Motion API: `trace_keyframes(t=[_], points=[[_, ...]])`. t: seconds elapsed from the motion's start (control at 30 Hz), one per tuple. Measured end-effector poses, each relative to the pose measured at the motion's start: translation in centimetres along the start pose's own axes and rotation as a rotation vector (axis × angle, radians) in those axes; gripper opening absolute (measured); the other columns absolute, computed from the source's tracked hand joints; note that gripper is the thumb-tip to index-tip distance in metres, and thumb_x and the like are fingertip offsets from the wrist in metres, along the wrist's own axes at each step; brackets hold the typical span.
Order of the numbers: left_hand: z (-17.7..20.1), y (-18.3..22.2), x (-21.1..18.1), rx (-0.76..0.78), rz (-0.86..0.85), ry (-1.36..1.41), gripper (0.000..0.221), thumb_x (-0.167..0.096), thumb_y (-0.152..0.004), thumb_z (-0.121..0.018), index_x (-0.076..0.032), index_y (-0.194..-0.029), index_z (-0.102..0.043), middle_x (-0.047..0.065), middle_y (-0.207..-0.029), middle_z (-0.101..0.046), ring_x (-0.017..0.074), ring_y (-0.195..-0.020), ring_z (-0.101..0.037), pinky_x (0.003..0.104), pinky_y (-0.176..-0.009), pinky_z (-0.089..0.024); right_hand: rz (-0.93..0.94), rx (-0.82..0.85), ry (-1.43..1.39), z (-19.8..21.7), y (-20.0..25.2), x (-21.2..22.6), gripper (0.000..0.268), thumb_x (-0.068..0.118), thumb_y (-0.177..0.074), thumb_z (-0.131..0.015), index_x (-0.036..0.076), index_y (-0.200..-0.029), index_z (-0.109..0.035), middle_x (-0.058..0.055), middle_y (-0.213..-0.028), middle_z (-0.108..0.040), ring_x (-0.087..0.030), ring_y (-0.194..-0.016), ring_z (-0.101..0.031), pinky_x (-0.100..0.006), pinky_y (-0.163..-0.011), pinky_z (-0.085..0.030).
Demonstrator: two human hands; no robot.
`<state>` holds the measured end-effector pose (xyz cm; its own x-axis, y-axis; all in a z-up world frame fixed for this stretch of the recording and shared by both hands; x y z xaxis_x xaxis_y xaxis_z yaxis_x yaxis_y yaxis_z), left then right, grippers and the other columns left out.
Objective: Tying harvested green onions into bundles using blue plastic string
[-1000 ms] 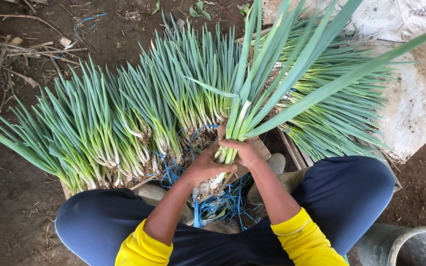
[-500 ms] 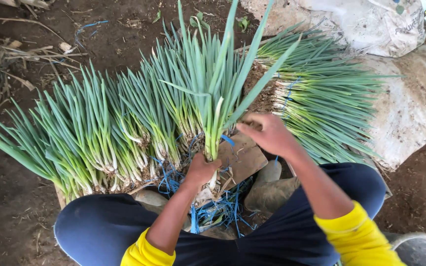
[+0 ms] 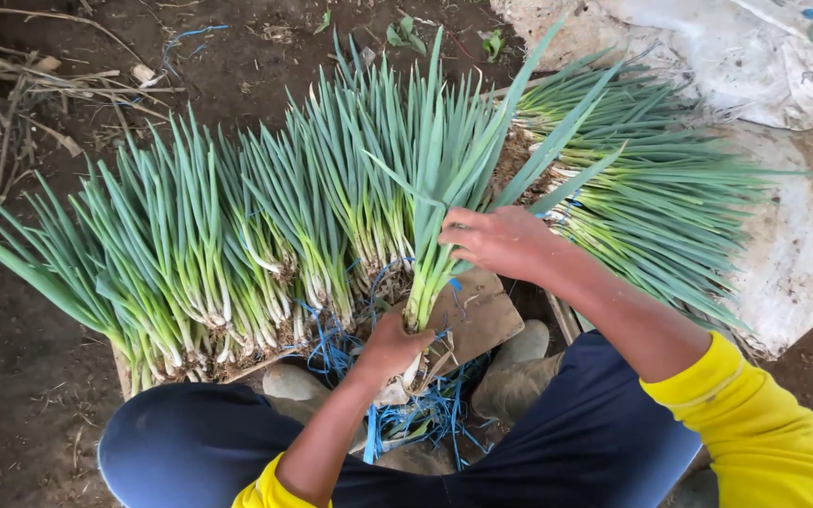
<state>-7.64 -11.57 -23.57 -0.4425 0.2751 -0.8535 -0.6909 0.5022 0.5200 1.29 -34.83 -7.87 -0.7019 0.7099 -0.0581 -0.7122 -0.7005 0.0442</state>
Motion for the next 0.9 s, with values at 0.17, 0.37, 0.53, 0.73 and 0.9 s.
trace_keyframes(t=[0.17,0.37,0.53,0.73,0.9], points=[[-0.2,-0.3,0.6,0.023,0.050,-0.016,0.074,-0.020,-0.101,-0.070,0.012,-0.157,-0.034,0.035,-0.115,-0.069,0.0354,-0.083,-0.076,0.048,-0.067,-0.073,0.014,0.093,0.003,-2.6,-0.2,-1.4,0.018,0.033,-0.107,-0.063,0.020,-0.118,-0.070,0.007,-0.131,-0.065,-0.008,-0.044,-0.060,-0.024,-0.046,-0.051],[-0.1,-1.2,2.3,0.063,0.073,0.035,0.074,-0.024,-0.102,-0.071,0.010,-0.157,-0.034,0.028,-0.104,-0.073,0.0282,-0.073,-0.077,0.045,-0.066,-0.074,0.061,0.000,0.184,-6.5,-0.3,-1.3,0.011,0.019,-0.103,-0.068,0.024,-0.108,-0.076,0.011,-0.122,-0.067,-0.008,-0.048,-0.065,-0.023,-0.044,-0.050],[-0.2,-0.8,1.9,0.049,0.081,0.065,0.073,-0.029,-0.102,-0.073,0.010,-0.153,-0.041,0.026,-0.101,-0.074,0.0270,-0.070,-0.077,0.045,-0.064,-0.073,0.067,-0.074,0.201,-5.1,-1.1,0.3,0.011,0.015,-0.100,-0.070,0.022,-0.104,-0.078,0.009,-0.114,-0.070,-0.004,-0.048,-0.063,-0.021,-0.042,-0.050],[-1.0,1.0,1.3,0.009,0.137,0.089,0.053,-0.022,-0.100,-0.073,0.013,-0.137,-0.057,0.024,-0.094,-0.075,0.0272,-0.067,-0.077,0.043,-0.061,-0.072,-0.113,-0.105,0.280,-3.1,-1.2,-1.2,0.011,0.014,-0.104,-0.066,0.018,-0.106,-0.077,0.001,-0.098,-0.071,-0.004,-0.046,-0.055,-0.016,-0.039,-0.040],[-0.4,1.5,-0.7,-0.023,0.175,0.096,0.045,-0.020,-0.100,-0.071,0.004,-0.137,-0.061,0.022,-0.094,-0.072,0.0212,-0.061,-0.073,0.042,-0.064,-0.073,-0.361,-0.051,-0.494,3.7,-0.6,-0.8,0.014,0.018,-0.101,-0.076,0.004,-0.102,-0.078,-0.012,-0.091,-0.078,-0.011,-0.038,-0.053,-0.022,-0.037,-0.042]])
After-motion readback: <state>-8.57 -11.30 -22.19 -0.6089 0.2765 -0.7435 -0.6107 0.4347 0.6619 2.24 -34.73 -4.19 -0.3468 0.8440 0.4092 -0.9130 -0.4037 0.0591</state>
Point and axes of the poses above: each hand's wrist, its own y-axis away from the middle knuckle, its own z-axis out of the back of the hand, x = y × z, the point moved 2 cm from there along -y, towards the middle knuckle
